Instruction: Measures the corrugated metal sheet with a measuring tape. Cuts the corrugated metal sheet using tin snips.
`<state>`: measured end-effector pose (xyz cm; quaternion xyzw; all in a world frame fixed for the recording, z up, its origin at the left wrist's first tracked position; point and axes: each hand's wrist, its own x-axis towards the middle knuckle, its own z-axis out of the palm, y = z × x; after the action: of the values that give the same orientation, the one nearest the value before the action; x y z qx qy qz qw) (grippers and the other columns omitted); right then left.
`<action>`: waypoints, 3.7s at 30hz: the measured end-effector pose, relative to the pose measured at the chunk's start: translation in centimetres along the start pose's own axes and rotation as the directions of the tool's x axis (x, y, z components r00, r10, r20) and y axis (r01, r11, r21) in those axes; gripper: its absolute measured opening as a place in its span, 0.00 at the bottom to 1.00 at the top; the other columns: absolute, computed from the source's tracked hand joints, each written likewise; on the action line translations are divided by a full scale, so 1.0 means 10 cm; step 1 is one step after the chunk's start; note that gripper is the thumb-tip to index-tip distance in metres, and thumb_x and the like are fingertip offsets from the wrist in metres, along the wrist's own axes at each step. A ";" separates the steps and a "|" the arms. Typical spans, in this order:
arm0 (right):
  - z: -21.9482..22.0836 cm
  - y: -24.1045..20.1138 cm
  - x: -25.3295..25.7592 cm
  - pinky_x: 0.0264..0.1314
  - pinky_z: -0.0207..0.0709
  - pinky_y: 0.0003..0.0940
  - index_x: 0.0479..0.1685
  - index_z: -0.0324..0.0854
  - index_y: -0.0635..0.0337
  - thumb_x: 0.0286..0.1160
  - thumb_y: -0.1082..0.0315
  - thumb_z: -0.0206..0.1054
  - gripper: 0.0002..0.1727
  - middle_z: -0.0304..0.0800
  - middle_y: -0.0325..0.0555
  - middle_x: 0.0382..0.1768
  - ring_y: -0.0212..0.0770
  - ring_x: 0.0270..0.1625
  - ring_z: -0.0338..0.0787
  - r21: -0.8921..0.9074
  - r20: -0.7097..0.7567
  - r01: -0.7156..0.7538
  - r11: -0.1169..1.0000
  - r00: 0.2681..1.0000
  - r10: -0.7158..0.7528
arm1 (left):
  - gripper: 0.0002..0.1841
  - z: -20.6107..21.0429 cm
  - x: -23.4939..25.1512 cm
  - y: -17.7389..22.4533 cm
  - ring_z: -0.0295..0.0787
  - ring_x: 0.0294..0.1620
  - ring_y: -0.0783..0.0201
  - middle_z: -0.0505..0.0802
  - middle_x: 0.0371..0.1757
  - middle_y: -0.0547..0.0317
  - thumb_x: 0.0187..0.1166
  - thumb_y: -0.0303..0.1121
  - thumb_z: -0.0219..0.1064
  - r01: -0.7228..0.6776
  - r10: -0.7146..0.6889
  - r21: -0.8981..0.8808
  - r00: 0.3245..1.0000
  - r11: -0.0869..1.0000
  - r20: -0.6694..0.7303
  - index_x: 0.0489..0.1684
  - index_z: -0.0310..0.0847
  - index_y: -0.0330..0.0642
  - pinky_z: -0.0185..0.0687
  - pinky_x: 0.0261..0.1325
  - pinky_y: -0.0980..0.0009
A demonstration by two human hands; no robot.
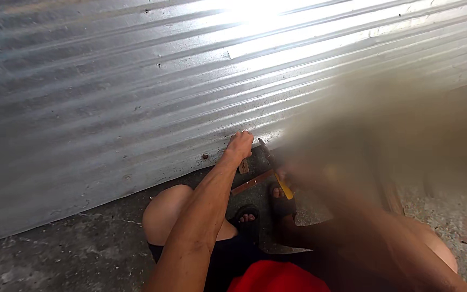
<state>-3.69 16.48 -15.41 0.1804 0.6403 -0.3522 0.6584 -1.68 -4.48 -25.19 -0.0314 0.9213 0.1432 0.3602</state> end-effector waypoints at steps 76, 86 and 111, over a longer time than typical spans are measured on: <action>0.87 1.06 1.09 0.79 0.74 0.47 0.81 0.73 0.64 0.93 0.65 0.44 0.25 0.85 0.58 0.72 0.50 0.74 0.86 -0.595 -0.526 0.161 0.788 0.663 -0.533 | 0.30 -0.03 0.02 0.04 0.89 0.57 0.38 0.87 0.60 0.36 0.66 0.29 0.78 0.013 -0.014 0.039 1.000 0.999 0.027 0.70 0.75 0.31 0.83 0.60 0.45; 0.40 0.82 0.47 0.33 0.79 0.42 0.69 0.78 0.52 0.83 0.25 0.26 0.48 0.86 0.48 0.37 0.44 0.33 0.84 0.430 -0.142 0.147 0.891 0.985 -0.094 | 0.33 -0.05 -0.03 0.05 0.87 0.61 0.37 0.86 0.66 0.34 0.66 0.30 0.79 0.036 -0.036 0.003 0.999 0.999 0.035 0.73 0.74 0.30 0.82 0.64 0.44; 0.04 0.75 0.65 0.33 0.82 0.35 0.64 0.70 0.59 0.46 0.69 0.68 0.34 0.87 0.46 0.42 0.38 0.34 0.87 0.171 0.184 0.205 0.964 0.954 -0.235 | 0.28 -0.09 -0.06 0.03 0.88 0.58 0.39 0.88 0.60 0.37 0.65 0.28 0.79 -0.007 0.008 -0.049 1.000 0.999 0.020 0.66 0.78 0.30 0.83 0.59 0.44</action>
<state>1.34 19.84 -23.27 0.1201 0.5576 -0.4873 0.6613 -1.90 -4.47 -24.10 -0.0351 0.9139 0.1675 0.3681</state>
